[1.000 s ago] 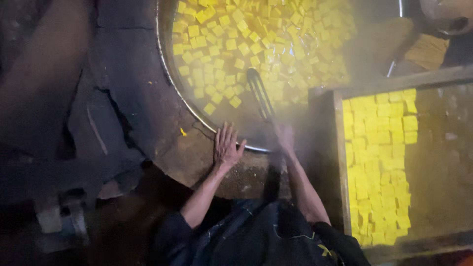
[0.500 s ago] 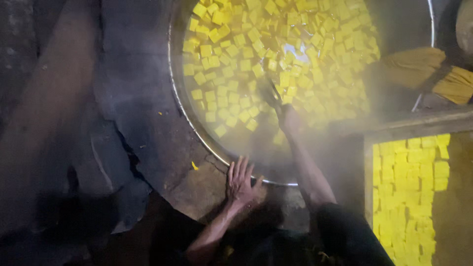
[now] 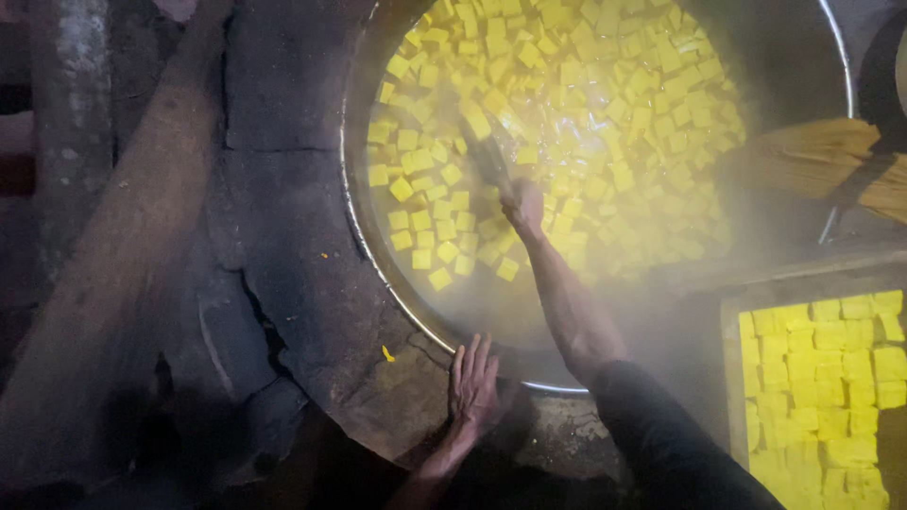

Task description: The person uses a large slotted spoon to scoop yellow cubed food items from a steaming pot and places them into a wooden tray. The person repeatedly scoops and arranges the items in the tray throughout the clip.

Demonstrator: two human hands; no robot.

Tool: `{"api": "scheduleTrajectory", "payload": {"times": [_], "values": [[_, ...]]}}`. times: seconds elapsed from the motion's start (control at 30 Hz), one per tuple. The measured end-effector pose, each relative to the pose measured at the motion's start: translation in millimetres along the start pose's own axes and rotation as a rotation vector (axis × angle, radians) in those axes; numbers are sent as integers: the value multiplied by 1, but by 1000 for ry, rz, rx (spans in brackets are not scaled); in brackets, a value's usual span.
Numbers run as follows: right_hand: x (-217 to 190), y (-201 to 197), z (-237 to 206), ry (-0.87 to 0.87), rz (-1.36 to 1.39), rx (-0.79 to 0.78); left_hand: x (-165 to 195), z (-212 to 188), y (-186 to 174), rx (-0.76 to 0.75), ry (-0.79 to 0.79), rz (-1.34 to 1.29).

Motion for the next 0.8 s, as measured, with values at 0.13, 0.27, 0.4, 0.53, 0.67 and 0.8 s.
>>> {"api": "scheduleTrajectory", "payload": {"times": [0.13,0.27,0.4,0.53,0.67,0.8], "values": [[6,-11,-41,183,253,68,3,0,0,45,-4,25],[31,-36,-118,190,155,173,9,-3,-4,51,-1,-27],[71,-62,-215,191,188,210,12,-3,-3,22,25,37],[94,-76,-258,234,105,196,7,-6,6,15,8,78],[97,-87,-273,242,59,146,0,-10,15,-22,-9,93],[97,-96,-270,236,-9,72,5,-11,7,57,23,34]]}}
Point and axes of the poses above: each hand's wrist, its own z-axis towards the middle knuckle, its own y-axis out of the palm, x = y × z, the point moved 6 cm from there along z, towards the middle knuckle, and after that the axes turned 14 degrees about -y, right-handed, at the moved point
